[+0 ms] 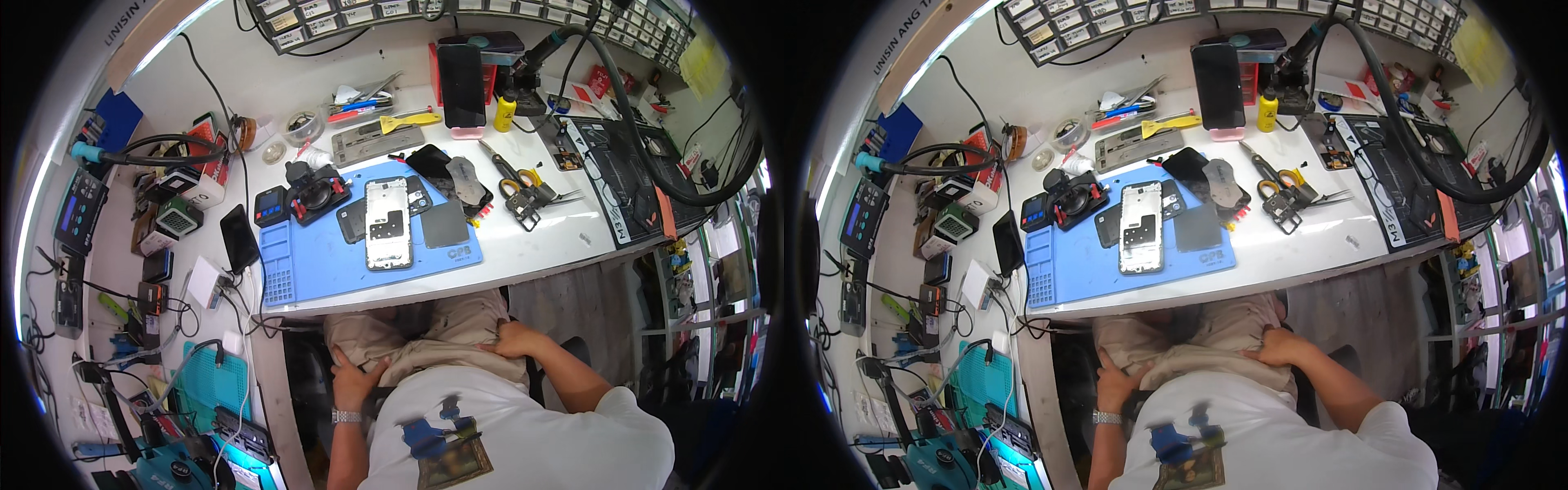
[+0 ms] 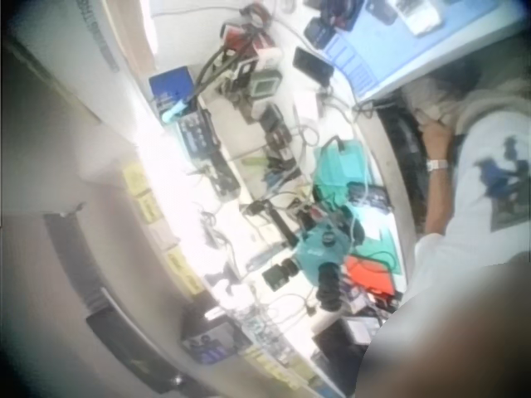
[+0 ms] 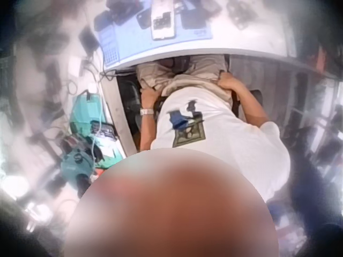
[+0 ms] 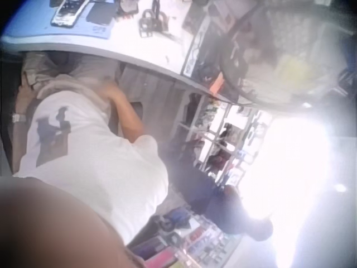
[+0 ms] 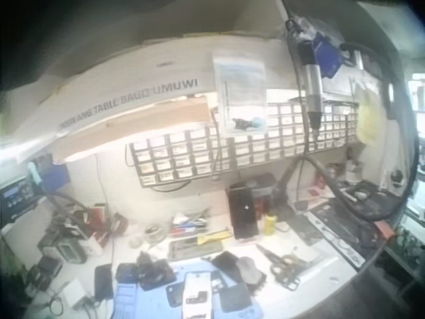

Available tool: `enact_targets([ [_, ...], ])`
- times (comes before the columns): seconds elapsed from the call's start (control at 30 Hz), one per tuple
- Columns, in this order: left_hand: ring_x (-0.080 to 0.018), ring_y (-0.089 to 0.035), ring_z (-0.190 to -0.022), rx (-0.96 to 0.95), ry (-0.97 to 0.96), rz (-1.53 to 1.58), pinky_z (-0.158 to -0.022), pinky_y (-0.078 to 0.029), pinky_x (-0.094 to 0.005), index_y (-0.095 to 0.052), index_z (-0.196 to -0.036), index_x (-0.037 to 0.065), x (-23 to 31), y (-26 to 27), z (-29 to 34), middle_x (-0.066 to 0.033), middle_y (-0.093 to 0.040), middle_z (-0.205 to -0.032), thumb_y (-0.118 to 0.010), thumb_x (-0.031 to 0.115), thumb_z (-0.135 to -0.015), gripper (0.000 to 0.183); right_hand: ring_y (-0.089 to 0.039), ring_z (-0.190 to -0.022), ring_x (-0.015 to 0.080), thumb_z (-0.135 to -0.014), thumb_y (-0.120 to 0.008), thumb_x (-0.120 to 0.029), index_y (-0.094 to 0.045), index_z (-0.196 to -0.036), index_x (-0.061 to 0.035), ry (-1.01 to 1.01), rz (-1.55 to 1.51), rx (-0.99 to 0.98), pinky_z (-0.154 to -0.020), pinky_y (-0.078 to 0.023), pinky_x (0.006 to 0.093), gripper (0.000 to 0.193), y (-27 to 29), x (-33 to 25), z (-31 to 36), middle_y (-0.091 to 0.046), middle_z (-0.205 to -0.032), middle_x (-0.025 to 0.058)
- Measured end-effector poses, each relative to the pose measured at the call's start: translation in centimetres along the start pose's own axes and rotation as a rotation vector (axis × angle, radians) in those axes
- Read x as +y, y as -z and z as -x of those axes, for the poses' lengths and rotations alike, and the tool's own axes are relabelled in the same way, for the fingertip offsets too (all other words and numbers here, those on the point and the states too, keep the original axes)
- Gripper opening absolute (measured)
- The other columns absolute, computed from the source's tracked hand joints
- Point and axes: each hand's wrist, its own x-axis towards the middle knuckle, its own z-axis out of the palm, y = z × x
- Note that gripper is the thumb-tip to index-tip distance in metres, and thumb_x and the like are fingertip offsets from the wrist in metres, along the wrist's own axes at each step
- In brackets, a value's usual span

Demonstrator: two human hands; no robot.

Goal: The person uses a metal prying tool to open a smartphone, separates the screen assembly from the chassis, and removes internal components including the battery and camera module. The person then removes adhesive strips from the phone frame and places the parts on the workbench.

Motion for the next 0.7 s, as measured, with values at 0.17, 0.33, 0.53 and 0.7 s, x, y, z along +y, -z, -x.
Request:
enact_targets([
  [0.17,-0.0615,-0.066,-0.123,0.050,0.008,0.040,-0.106,-0.057,-0.0570,-0.010,-0.177,0.004,0.5,-0.2,0.2,-0.0494,-0.051,-0.145,-0.083,0.081,-0.078,0.145,-0.073,-0.121,0.0460,-0.091,-0.067,-0.083,-0.070,-0.123,0.0211,-0.013,-0.036,0.030,-0.105,-0.058,0.0459,0.109,0.8,-0.6,1.0,-0.072,-0.130,0.0372],
  [0.33,-0.0629,-0.063,-0.127,0.097,0.013,0.026,-0.109,-0.054,-0.0583,-0.013,-0.178,0.008,0.4,-0.7,-0.2,-0.0488,-0.053,-0.145,-0.077,0.076,-0.088,0.129,-0.074,-0.115,0.0478,-0.092,-0.068,-0.082,-0.070,-0.119,0.0205,0.065,-0.013,0.045,-0.102,-0.059,0.0483,0.105,1.2,-0.8,1.4,-0.074,-0.121,0.0376],
  [0.53,-0.0631,-0.063,-0.128,0.141,0.022,0.043,-0.110,-0.052,-0.0596,-0.013,-0.179,0.015,-1.1,-1.4,-1.0,-0.0477,-0.052,-0.148,-0.069,0.076,-0.094,0.119,-0.074,-0.112,0.0495,-0.092,-0.069,-0.082,-0.070,-0.118,0.0200,0.102,-0.034,0.092,-0.101,-0.059,0.0493,0.105,0.9,-0.8,1.7,-0.075,-0.114,0.0383],
  [0.7,-0.0647,-0.063,-0.123,0.176,-0.040,0.026,-0.106,-0.054,-0.0612,-0.020,-0.178,0.016,-1.7,-2.3,-1.7,-0.0475,-0.052,-0.146,-0.055,0.065,-0.107,0.093,-0.074,-0.111,0.0496,-0.092,-0.069,-0.082,-0.072,-0.114,0.0182,0.110,-0.045,0.096,-0.101,-0.059,0.0495,0.103,0.9,-0.8,1.7,-0.076,-0.113,0.0371],
])
